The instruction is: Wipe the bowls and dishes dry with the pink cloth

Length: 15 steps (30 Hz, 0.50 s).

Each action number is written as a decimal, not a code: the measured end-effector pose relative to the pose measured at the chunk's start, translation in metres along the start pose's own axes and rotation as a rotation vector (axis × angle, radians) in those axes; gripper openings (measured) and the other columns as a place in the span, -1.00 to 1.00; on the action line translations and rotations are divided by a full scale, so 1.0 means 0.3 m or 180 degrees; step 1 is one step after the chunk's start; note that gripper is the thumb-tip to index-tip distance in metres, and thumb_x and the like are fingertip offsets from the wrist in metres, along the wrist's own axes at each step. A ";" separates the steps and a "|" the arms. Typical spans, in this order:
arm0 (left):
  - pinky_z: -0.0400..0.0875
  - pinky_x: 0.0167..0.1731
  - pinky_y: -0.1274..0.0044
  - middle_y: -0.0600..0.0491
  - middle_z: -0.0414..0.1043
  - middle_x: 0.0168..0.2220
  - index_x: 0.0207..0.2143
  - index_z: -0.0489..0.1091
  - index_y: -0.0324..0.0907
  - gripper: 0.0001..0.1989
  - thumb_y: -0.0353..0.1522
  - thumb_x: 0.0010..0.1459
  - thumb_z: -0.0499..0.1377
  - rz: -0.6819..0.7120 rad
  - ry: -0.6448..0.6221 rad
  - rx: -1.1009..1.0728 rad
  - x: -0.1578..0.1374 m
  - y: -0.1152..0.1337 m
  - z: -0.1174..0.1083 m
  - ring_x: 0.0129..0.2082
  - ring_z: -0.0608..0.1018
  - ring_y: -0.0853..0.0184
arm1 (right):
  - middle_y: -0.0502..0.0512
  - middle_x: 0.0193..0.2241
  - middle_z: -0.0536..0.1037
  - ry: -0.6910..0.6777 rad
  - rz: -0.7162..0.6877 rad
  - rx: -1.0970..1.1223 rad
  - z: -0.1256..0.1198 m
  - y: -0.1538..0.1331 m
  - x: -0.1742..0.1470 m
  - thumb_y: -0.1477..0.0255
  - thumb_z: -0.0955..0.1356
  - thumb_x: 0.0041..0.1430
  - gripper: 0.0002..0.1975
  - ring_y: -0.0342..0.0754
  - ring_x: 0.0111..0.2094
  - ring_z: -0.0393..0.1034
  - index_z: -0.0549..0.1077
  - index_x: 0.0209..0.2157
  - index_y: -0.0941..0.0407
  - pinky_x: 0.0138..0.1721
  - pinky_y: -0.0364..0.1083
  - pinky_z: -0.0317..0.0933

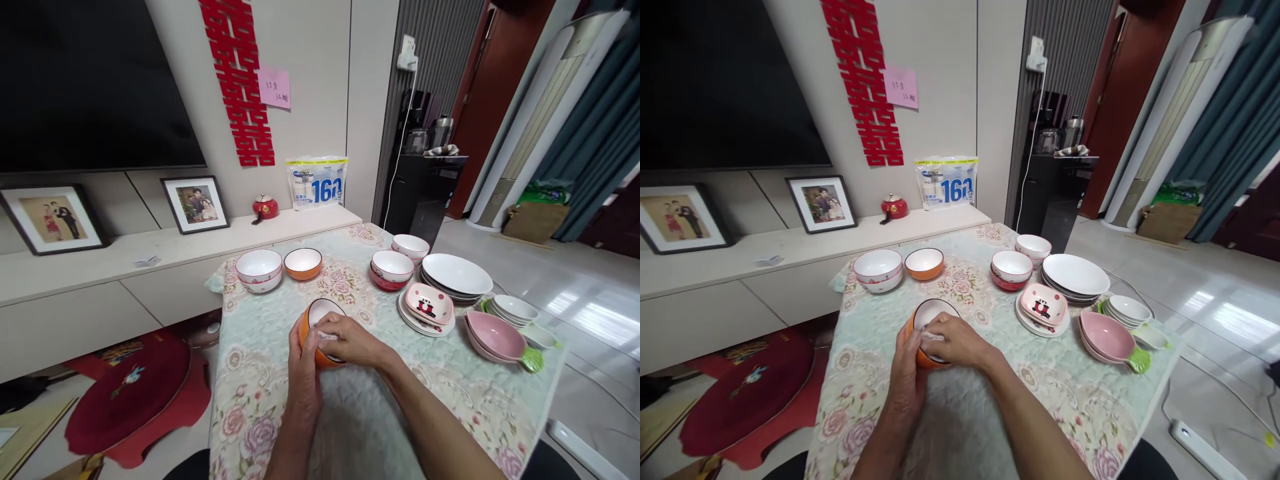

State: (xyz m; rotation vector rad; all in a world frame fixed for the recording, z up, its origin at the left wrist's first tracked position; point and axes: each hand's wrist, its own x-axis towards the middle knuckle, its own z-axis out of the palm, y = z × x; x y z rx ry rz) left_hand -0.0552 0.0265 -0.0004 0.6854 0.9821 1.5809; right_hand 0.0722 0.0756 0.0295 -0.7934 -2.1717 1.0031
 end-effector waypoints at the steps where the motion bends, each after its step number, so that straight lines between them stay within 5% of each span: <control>1: 0.38 0.14 0.34 -0.05 0.41 0.16 0.18 0.30 -0.06 -0.44 -0.14 0.15 0.25 0.0036 -0.0027 -0.0041 0.008 -0.001 0.007 0.18 0.46 0.09 | 0.09 -0.18 0.50 -0.0049 0.0041 0.0263 -0.012 0.002 -0.003 0.44 0.28 0.30 -0.79 -0.04 -0.11 0.38 0.57 -0.23 0.12 -0.02 -0.07 0.26; 4: 0.38 0.14 0.31 -0.09 0.41 0.18 0.21 0.28 -0.08 -0.37 -0.13 0.11 0.26 0.0000 -0.0197 -0.0187 0.021 -0.009 0.023 0.18 0.46 0.06 | 0.10 -0.14 0.49 -0.0053 -0.0017 0.0599 -0.032 0.004 -0.006 0.41 0.30 0.30 -0.79 -0.06 -0.11 0.41 0.59 -0.22 0.12 -0.02 -0.08 0.27; 8: 0.33 0.18 0.27 -0.14 0.41 0.18 0.17 0.33 -0.13 -0.37 -0.12 0.07 0.28 -0.0142 -0.0339 -0.0256 0.025 -0.012 0.025 0.22 0.42 0.02 | 0.11 -0.11 0.47 0.0232 -0.0320 -0.0316 -0.018 -0.006 0.004 0.55 0.33 0.22 -0.81 -0.05 -0.06 0.38 0.59 -0.23 0.09 0.01 -0.08 0.25; 12: 0.29 0.21 0.21 -0.17 0.36 0.22 0.18 0.29 -0.14 -0.34 -0.13 0.06 0.28 -0.0105 -0.0522 -0.0400 0.026 -0.009 0.025 0.24 0.39 -0.02 | 0.20 -0.09 0.47 0.0456 0.0441 -0.1622 -0.004 -0.040 0.007 0.59 0.28 0.22 -0.76 0.03 -0.06 0.35 0.56 -0.19 0.12 -0.06 -0.05 0.23; 15: 0.26 0.23 0.19 -0.17 0.32 0.24 0.21 0.23 -0.15 -0.29 -0.15 0.04 0.30 0.0090 -0.0400 -0.0280 0.025 -0.019 0.025 0.26 0.36 -0.02 | 0.20 -0.26 0.49 0.0362 0.0875 -0.1763 -0.012 -0.069 -0.001 0.62 0.26 0.15 -0.78 0.01 -0.26 0.36 0.55 -0.29 0.18 -0.22 -0.06 0.21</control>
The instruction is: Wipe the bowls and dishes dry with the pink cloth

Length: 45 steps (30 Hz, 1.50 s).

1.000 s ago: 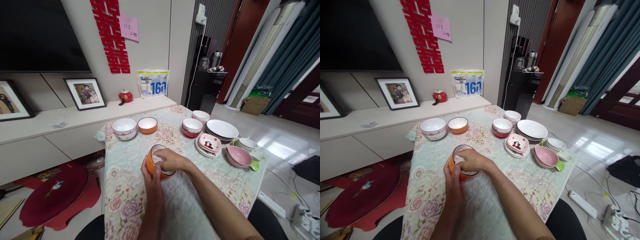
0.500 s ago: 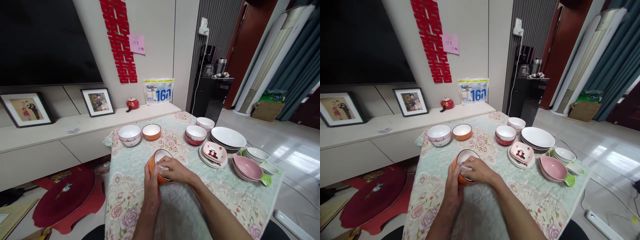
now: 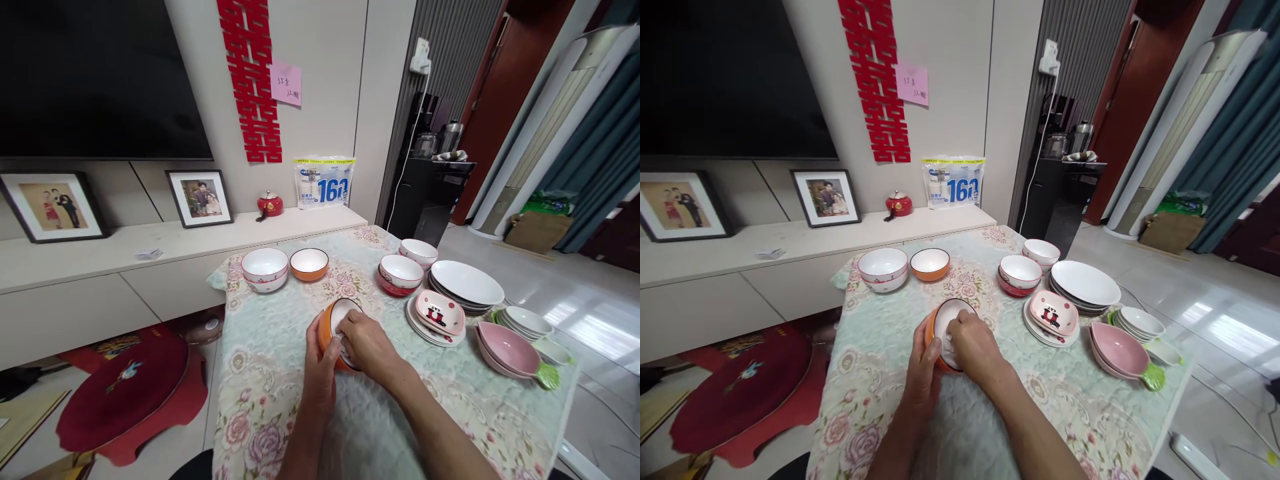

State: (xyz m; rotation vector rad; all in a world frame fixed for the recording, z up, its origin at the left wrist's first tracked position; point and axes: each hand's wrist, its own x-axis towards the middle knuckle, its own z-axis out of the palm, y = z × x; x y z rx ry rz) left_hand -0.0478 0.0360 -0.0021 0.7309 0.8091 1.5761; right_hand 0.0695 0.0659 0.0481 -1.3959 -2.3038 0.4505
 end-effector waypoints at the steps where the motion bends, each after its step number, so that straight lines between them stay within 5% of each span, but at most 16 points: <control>1: 0.26 0.23 0.20 -0.17 0.31 0.25 0.21 0.22 -0.14 -0.28 -0.15 0.02 0.32 0.0087 0.0069 0.0083 0.000 -0.005 -0.002 0.27 0.35 -0.01 | 0.15 -0.34 0.49 -0.0112 -0.0014 0.0083 -0.007 -0.003 -0.001 0.62 0.28 0.11 -0.80 -0.02 -0.33 0.35 0.54 -0.34 0.18 -0.27 -0.08 0.19; 5: 0.21 0.26 0.21 -0.19 0.28 0.26 0.20 0.21 -0.16 -0.24 -0.15 -0.02 0.34 0.0214 0.0025 0.0322 0.006 -0.018 -0.014 0.28 0.33 -0.01 | -0.03 -0.44 0.49 -0.0423 -0.0227 0.0603 -0.009 0.001 0.024 0.65 0.30 0.02 -0.83 -0.12 -0.40 0.34 0.48 -0.40 0.14 -0.35 -0.18 0.18; 10: 0.25 0.23 0.18 -0.20 0.32 0.23 0.18 0.21 -0.16 -0.32 -0.14 0.05 0.28 -0.0115 -0.0203 0.0020 0.007 -0.003 -0.016 0.26 0.37 0.00 | 0.07 -0.29 0.50 0.0499 -0.0337 0.0864 0.030 0.013 0.056 0.67 0.29 0.02 -0.80 -0.06 -0.23 0.37 0.45 -0.35 0.13 -0.16 -0.13 0.22; 16: 0.30 0.19 0.21 -0.17 0.33 0.21 0.19 0.17 -0.15 -0.22 -0.19 -0.06 0.37 0.0186 0.0131 0.0055 -0.006 0.007 0.004 0.21 0.41 0.00 | 0.09 -0.36 0.50 -0.0296 0.0244 0.0114 0.004 0.002 0.026 0.62 0.30 0.05 -0.82 -0.06 -0.32 0.36 0.52 -0.37 0.15 -0.25 -0.12 0.17; 19: 0.30 0.19 0.23 -0.18 0.31 0.24 0.22 0.14 -0.14 -0.18 -0.15 -0.05 0.36 0.0283 0.0061 0.0080 -0.009 0.015 0.010 0.23 0.39 -0.01 | 0.01 -0.42 0.51 -0.0642 0.0172 0.1162 -0.019 -0.006 0.014 0.52 0.30 0.13 -0.82 -0.10 -0.37 0.37 0.55 -0.30 0.14 -0.31 -0.16 0.21; 23: 0.32 0.18 0.23 -0.17 0.32 0.24 0.22 0.16 -0.13 -0.21 -0.12 -0.02 0.32 0.0240 0.0002 0.0041 -0.005 0.023 0.003 0.23 0.40 0.00 | 0.05 -0.26 0.56 -0.0784 -0.0075 0.2409 -0.063 -0.029 -0.015 0.39 0.24 0.31 -0.70 -0.06 -0.24 0.43 0.54 -0.05 0.10 -0.22 -0.11 0.29; 29: 0.34 0.16 0.22 -0.15 0.35 0.22 0.22 0.23 -0.14 -0.30 -0.11 0.06 0.24 0.0001 0.0192 -0.0120 0.007 0.006 -0.012 0.23 0.39 0.00 | 0.09 -0.17 0.58 -0.1131 -0.0831 0.0649 -0.129 -0.032 -0.054 0.53 0.22 0.35 -0.69 -0.04 -0.13 0.44 0.59 -0.15 0.04 -0.09 -0.08 0.26; 33: 0.40 0.09 0.23 -0.17 0.39 0.19 0.24 0.22 -0.15 -0.28 -0.10 0.07 0.25 -0.0286 0.0170 -0.0285 0.001 0.015 0.005 0.16 0.47 0.01 | 0.19 -0.19 0.57 -0.0393 -0.0667 -0.0550 -0.102 0.037 -0.050 0.58 0.26 0.29 -0.74 0.06 -0.12 0.39 0.59 -0.25 0.11 -0.09 0.00 0.26; 39: 0.44 0.04 0.26 -0.13 0.40 0.18 0.25 0.19 -0.12 -0.36 -0.11 0.17 0.18 -0.0614 0.0100 -0.0505 -0.013 0.064 0.020 0.11 0.50 0.04 | 0.29 -0.14 0.56 0.1241 0.0018 0.0092 -0.050 0.173 0.009 0.50 0.23 0.29 -0.68 0.12 -0.08 0.43 0.56 -0.05 0.16 -0.03 0.09 0.31; 42: 0.38 0.12 0.24 -0.13 0.37 0.22 0.25 0.22 -0.14 -0.34 -0.10 0.14 0.20 -0.0518 -0.0067 -0.0372 -0.010 0.058 0.007 0.18 0.44 0.01 | 0.24 -0.18 0.59 0.1368 0.0327 0.0384 -0.038 0.177 0.053 0.43 0.24 0.29 -0.70 0.10 -0.12 0.47 0.57 -0.10 0.13 -0.05 0.10 0.33; 45: 0.25 0.23 0.24 -0.13 0.33 0.26 0.22 0.27 -0.16 -0.31 -0.15 0.06 0.27 -0.0345 -0.0250 -0.0081 -0.002 0.036 -0.006 0.27 0.35 0.00 | 0.18 -0.16 0.58 0.1397 -0.0069 0.0587 -0.034 0.115 0.072 0.42 0.24 0.32 -0.71 0.05 -0.10 0.46 0.57 -0.09 0.08 -0.04 0.05 0.33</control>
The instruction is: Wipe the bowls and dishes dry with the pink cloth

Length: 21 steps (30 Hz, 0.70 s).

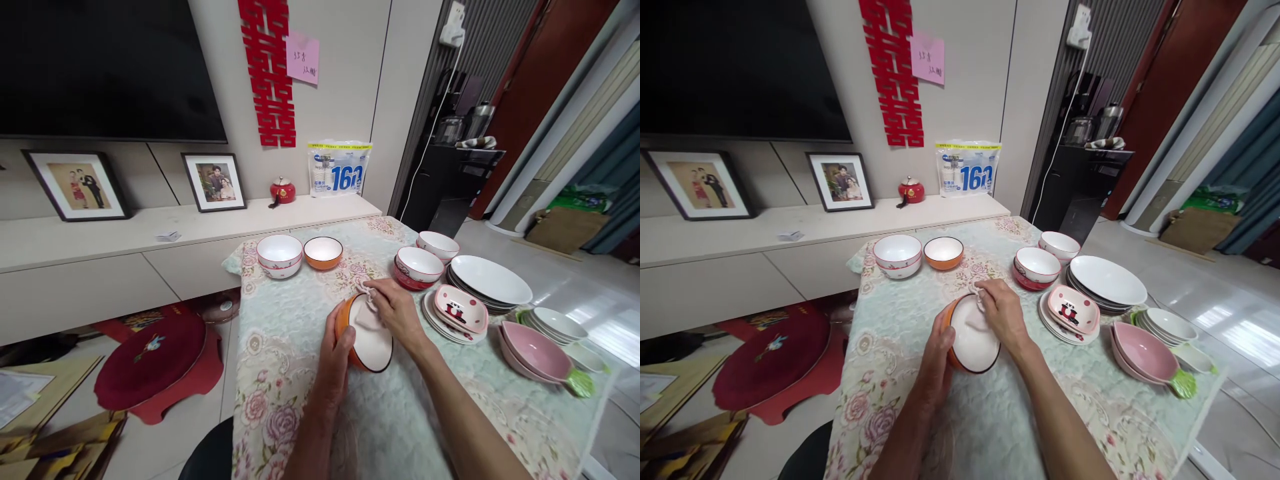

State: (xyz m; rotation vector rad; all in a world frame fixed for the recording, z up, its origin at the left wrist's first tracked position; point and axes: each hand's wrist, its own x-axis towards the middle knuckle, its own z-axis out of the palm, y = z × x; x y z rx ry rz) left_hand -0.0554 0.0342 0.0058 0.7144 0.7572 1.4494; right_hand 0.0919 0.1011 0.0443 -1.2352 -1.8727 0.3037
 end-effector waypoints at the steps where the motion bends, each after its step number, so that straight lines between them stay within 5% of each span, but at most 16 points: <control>1: 0.24 0.24 0.25 -0.13 0.33 0.26 0.20 0.29 -0.17 -0.32 -0.17 0.04 0.28 0.0063 -0.0018 0.0108 0.003 -0.007 -0.002 0.27 0.34 0.00 | 0.19 -0.13 0.57 0.0051 -0.0234 0.0118 0.004 -0.030 -0.002 0.42 0.24 0.33 -0.72 0.05 -0.07 0.44 0.56 -0.07 0.07 -0.01 0.05 0.32; 5: 0.34 0.14 0.25 -0.10 0.44 0.15 0.16 0.31 -0.15 -0.34 -0.17 0.00 0.29 0.0206 -0.0050 0.0301 0.006 -0.024 0.005 0.17 0.45 -0.01 | 0.17 -0.12 0.53 -0.0045 -0.0986 0.0277 0.006 -0.137 -0.030 0.41 0.23 0.38 -0.73 0.04 -0.05 0.38 0.54 -0.04 0.03 -0.01 0.06 0.28; 9: 0.37 0.10 0.26 -0.09 0.47 0.11 0.13 0.31 -0.16 -0.37 -0.19 -0.01 0.30 0.0250 -0.0123 0.0315 -0.008 -0.031 0.020 0.14 0.47 0.00 | 0.16 -0.14 0.53 -0.0219 -0.1152 0.0231 0.004 -0.145 -0.048 0.39 0.22 0.40 -0.74 0.05 -0.06 0.34 0.54 -0.10 0.06 0.01 0.09 0.22; 17: 0.24 0.23 0.23 -0.15 0.35 0.21 0.14 0.27 -0.16 -0.32 -0.20 -0.04 0.32 0.0511 -0.0033 0.0259 -0.038 -0.024 0.040 0.26 0.35 -0.02 | 0.18 -0.08 0.50 -0.0290 -0.0145 0.0388 0.008 0.008 -0.046 0.33 0.17 0.40 -0.69 0.03 0.01 0.34 0.46 -0.02 0.09 0.08 0.03 0.19; 21: 0.30 0.18 0.23 -0.15 0.30 0.23 0.16 0.19 -0.12 -0.24 -0.21 -0.07 0.37 0.0477 0.0050 0.0100 -0.041 -0.013 0.038 0.22 0.39 0.00 | 0.08 -0.33 0.54 -0.0447 0.0373 0.0251 0.038 0.075 -0.072 0.29 0.27 0.28 -0.77 -0.01 -0.28 0.41 0.47 -0.21 0.13 -0.21 -0.06 0.30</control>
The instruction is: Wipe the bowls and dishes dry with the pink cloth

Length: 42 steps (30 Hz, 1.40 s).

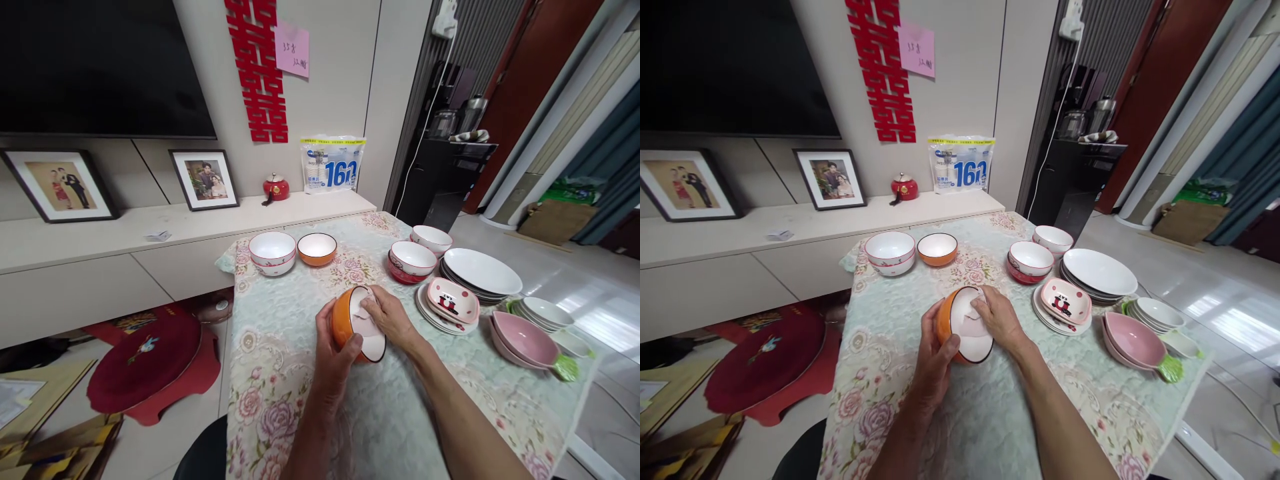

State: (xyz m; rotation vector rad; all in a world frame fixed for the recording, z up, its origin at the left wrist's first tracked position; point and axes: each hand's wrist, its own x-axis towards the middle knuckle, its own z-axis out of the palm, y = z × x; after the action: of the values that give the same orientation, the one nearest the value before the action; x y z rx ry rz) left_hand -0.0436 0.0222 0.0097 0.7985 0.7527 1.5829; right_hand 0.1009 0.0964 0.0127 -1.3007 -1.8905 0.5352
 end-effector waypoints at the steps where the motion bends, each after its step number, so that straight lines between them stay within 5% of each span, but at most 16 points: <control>1: 0.31 0.17 0.24 -0.15 0.29 0.23 0.16 0.17 -0.12 -0.22 -0.21 -0.10 0.38 -0.0008 0.0014 -0.0008 -0.001 0.002 0.000 0.21 0.39 0.00 | 0.03 -0.42 0.52 0.0001 0.0058 0.0005 0.007 0.012 -0.005 0.28 0.28 0.26 -0.78 -0.04 -0.37 0.39 0.46 -0.28 0.13 -0.31 -0.09 0.29; 4: 0.34 0.14 0.25 -0.15 0.27 0.24 0.17 0.15 -0.10 -0.13 -0.23 -0.18 0.44 -0.0063 -0.0057 -0.0066 -0.004 0.003 0.004 0.21 0.40 -0.01 | -0.03 -0.52 0.48 0.0160 0.0126 -0.0003 0.017 0.031 -0.015 0.28 0.29 0.26 -0.77 -0.08 -0.48 0.34 0.43 -0.39 0.12 -0.42 -0.13 0.24; 8: 0.36 0.11 0.22 -0.18 0.30 0.25 0.24 0.15 -0.11 -0.09 -0.20 -0.15 0.43 -0.0341 -0.0281 -0.0269 -0.006 0.007 0.002 0.19 0.41 -0.06 | 0.07 -0.35 0.57 0.0486 -0.0003 -0.0107 -0.004 0.017 -0.025 0.36 0.29 0.27 -0.82 -0.01 -0.31 0.45 0.50 -0.23 0.13 -0.24 -0.07 0.30; 14: 0.27 0.21 0.21 -0.16 0.35 0.25 0.22 0.30 -0.15 -0.22 -0.17 -0.05 0.40 -0.0641 -0.0444 -0.0113 0.012 0.008 -0.048 0.26 0.35 -0.07 | 0.27 -0.08 0.59 0.0917 -0.1872 -0.0967 -0.038 -0.048 -0.055 0.60 0.26 0.31 -0.70 0.05 -0.04 0.48 0.46 0.02 0.14 -0.02 -0.02 0.35; 17: 0.27 0.21 0.23 -0.15 0.36 0.24 0.19 0.33 -0.17 -0.24 -0.20 -0.08 0.41 -0.0630 -0.0511 0.0050 0.020 -0.008 -0.062 0.26 0.35 -0.06 | 0.31 -0.04 0.57 0.0857 -0.2302 -0.1151 -0.036 -0.081 -0.062 0.62 0.27 0.30 -0.67 0.08 -0.03 0.47 0.44 0.05 0.14 0.00 0.03 0.36; 22: 0.35 0.14 0.23 -0.19 0.47 0.13 0.13 0.37 -0.22 -0.24 -0.21 -0.15 0.42 -0.0566 -0.0033 0.0165 0.014 -0.043 -0.051 0.16 0.46 -0.06 | 0.23 -0.08 0.58 0.0822 -0.1741 -0.0795 -0.018 -0.081 -0.046 0.56 0.23 0.33 -0.69 0.05 -0.03 0.46 0.47 0.02 0.08 -0.01 0.03 0.35; 26: 0.32 0.15 0.25 -0.18 0.46 0.13 0.13 0.35 -0.21 -0.23 -0.23 -0.17 0.43 -0.0339 0.0328 0.0244 0.010 -0.041 -0.038 0.16 0.46 -0.03 | 0.17 -0.11 0.58 0.0662 -0.0437 0.0063 0.008 -0.034 -0.029 0.41 0.29 0.27 -0.75 0.08 -0.04 0.45 0.51 -0.07 0.07 0.03 0.04 0.29; 30: 0.38 0.09 0.30 -0.16 0.47 0.11 0.15 0.30 -0.20 -0.23 -0.25 -0.14 0.42 -0.0226 0.0446 0.0213 0.011 -0.017 -0.035 0.12 0.50 0.03 | 0.12 -0.34 0.61 0.0416 0.0426 0.0481 0.056 0.017 -0.026 0.27 0.32 0.19 -0.76 0.04 -0.30 0.48 0.53 -0.28 0.13 -0.22 -0.02 0.35; 33: 0.38 0.10 0.33 -0.16 0.43 0.15 0.16 0.26 -0.18 -0.22 -0.25 -0.12 0.42 -0.0124 0.0490 0.0056 0.009 -0.004 -0.033 0.13 0.49 0.06 | 0.07 -0.50 0.58 0.0196 0.0570 0.0669 0.087 0.036 -0.033 0.22 0.32 0.16 -0.71 -0.03 -0.49 0.43 0.51 -0.38 0.17 -0.45 -0.10 0.32; 37: 0.36 0.13 0.29 -0.17 0.40 0.17 0.20 0.19 -0.17 -0.16 -0.24 -0.12 0.43 -0.0243 0.0349 -0.0102 0.004 0.004 -0.024 0.15 0.47 0.05 | 0.04 -0.55 0.57 0.0187 0.0596 0.0719 0.075 0.031 -0.039 0.25 0.33 0.14 -0.73 -0.05 -0.53 0.42 0.50 -0.43 0.17 -0.50 -0.12 0.30; 40: 0.37 0.11 0.25 -0.20 0.39 0.18 0.21 0.17 -0.17 -0.12 -0.23 -0.14 0.44 -0.0472 0.0125 -0.0127 0.001 0.002 -0.020 0.14 0.48 0.01 | 0.07 -0.43 0.62 0.0406 0.0501 0.0579 0.029 0.012 -0.041 0.31 0.34 0.15 -0.80 0.01 -0.39 0.49 0.54 -0.35 0.14 -0.33 -0.06 0.37; 42: 0.38 0.10 0.23 -0.21 0.38 0.19 0.21 0.19 -0.18 -0.14 -0.22 -0.13 0.43 -0.0582 0.0010 -0.0051 0.003 -0.008 -0.024 0.14 0.47 -0.02 | 0.12 -0.23 0.65 0.0552 0.0019 0.0296 -0.004 -0.005 -0.046 0.39 0.32 0.19 -0.79 0.05 -0.18 0.52 0.57 -0.20 0.10 -0.12 -0.01 0.38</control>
State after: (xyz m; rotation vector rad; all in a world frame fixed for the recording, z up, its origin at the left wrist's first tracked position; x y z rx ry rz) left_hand -0.0483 0.0232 0.0039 0.6955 0.7915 1.4250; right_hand 0.1036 0.0833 0.0096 -1.2511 -1.7003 0.4911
